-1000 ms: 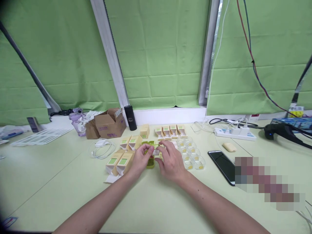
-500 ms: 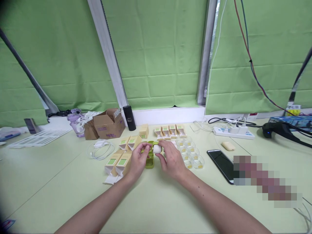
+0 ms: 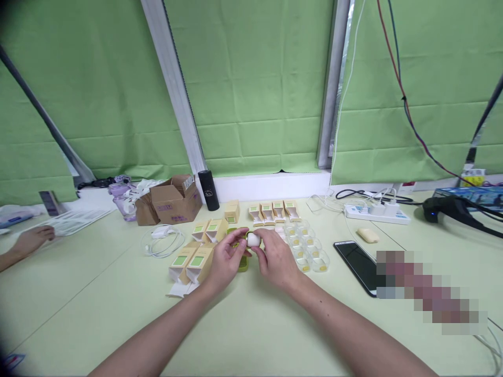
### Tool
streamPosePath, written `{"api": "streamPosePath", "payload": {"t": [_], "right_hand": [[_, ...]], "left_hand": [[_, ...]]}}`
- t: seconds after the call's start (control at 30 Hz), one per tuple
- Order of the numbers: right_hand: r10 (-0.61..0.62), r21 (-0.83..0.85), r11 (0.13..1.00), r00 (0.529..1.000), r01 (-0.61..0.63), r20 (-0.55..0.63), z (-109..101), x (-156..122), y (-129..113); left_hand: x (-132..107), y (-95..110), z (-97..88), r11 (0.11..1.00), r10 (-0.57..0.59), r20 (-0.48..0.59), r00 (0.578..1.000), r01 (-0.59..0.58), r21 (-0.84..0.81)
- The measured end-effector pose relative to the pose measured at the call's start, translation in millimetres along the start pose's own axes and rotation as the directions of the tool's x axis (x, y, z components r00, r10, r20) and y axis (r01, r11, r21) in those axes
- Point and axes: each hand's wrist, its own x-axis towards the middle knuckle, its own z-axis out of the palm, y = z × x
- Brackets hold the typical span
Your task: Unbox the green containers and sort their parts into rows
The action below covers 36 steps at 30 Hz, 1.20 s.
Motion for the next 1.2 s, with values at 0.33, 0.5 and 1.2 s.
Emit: {"api": "streamPosePath", "payload": {"t": [0.33, 0.5, 1.2], "right_hand": [[0.081, -0.06, 0.995, 0.996, -0.079, 0.039, -1.7, -1.0, -1.6], [-0.061, -0.144, 0.988, 0.998, 0.06, -0.003, -6.1, 3.1, -5.4], [-0.12, -0.198, 0.972, 0.991, 0.129, 0.056, 3.1, 2.0, -1.7]], "left_hand": [[0.6, -6.4, -0.2, 0.998, 0.052, -0.013, 0.999, -0.052, 0.032], [-0.6, -8.1, 1.6, 0.997, 0.046, -0.026, 0.999, -0.045, 0.064], [0.1, -4.7, 3.9, 0.952, 0.07, -0.062, 0.996, -0.048, 0.303]]}}
